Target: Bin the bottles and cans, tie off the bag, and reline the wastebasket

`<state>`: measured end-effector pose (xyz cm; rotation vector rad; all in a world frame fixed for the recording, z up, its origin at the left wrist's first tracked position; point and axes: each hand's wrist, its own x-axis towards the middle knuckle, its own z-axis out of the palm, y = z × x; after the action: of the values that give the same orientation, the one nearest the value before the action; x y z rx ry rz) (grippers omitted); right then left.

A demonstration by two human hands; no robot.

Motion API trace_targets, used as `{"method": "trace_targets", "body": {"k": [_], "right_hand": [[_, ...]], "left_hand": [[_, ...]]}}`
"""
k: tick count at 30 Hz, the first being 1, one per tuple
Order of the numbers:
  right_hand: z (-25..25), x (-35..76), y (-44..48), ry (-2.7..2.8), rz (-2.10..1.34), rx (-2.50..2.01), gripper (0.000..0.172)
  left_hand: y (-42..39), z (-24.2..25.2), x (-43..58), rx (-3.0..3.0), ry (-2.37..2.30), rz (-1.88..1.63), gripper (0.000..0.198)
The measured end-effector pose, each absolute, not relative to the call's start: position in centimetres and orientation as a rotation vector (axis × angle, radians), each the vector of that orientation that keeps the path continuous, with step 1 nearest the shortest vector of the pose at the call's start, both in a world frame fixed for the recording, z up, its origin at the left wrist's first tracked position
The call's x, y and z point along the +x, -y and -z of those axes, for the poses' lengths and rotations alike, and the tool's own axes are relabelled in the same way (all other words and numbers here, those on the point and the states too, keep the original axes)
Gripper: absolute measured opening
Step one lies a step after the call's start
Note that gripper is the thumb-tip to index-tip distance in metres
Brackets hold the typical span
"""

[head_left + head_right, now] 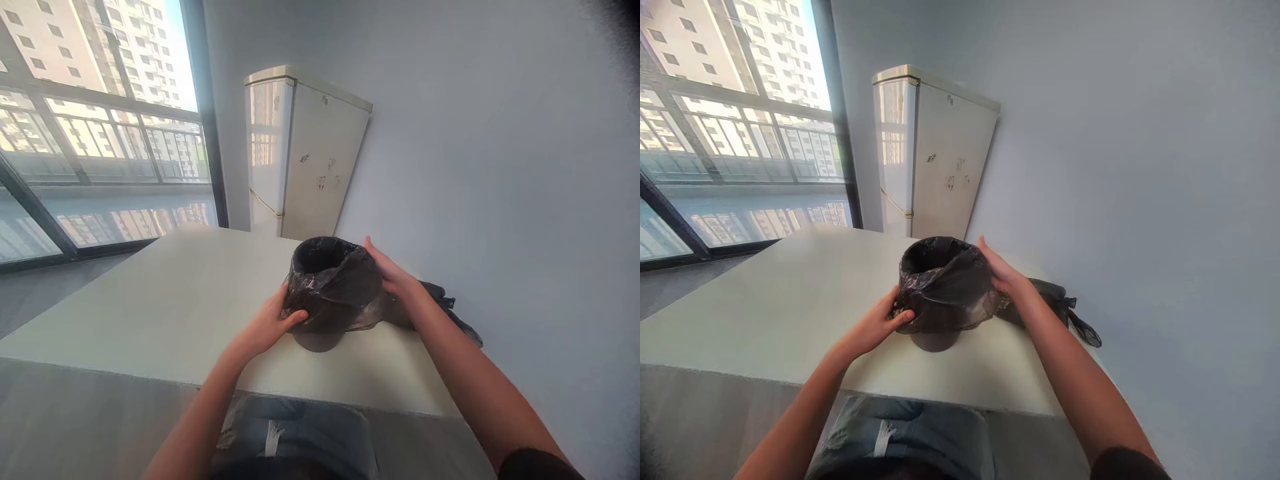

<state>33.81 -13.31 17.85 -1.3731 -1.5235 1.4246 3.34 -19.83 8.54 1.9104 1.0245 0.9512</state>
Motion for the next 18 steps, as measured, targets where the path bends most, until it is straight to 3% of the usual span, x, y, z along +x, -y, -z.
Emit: {"method": "trace_targets", "body": {"k": [3, 7, 13, 18], "right_hand": [[-15.1, 35.2, 14.8, 1.299, -1.48, -1.385, 0.081], [-12.9, 37.3, 17.5, 1.396, -0.771, -1.163, 0.054], [-10.4, 40.0, 22.9, 1.9, -0.065, -0.859, 0.089], [-8.4, 38.9, 24.0, 1.826, 0.349, -0.952, 0.051]], "left_hand": [[20.2, -6.6, 2.5, 1.926, -1.157, -0.926, 0.077], [20.3, -4.7, 2.0, 1.942, -1.286, -1.018, 0.087], [20.2, -3.1, 2.1, 1.838, -1.213, -1.18, 0.09], [19.3, -2.8, 1.0, 1.746, -0.833, -1.41, 0.076]]}}
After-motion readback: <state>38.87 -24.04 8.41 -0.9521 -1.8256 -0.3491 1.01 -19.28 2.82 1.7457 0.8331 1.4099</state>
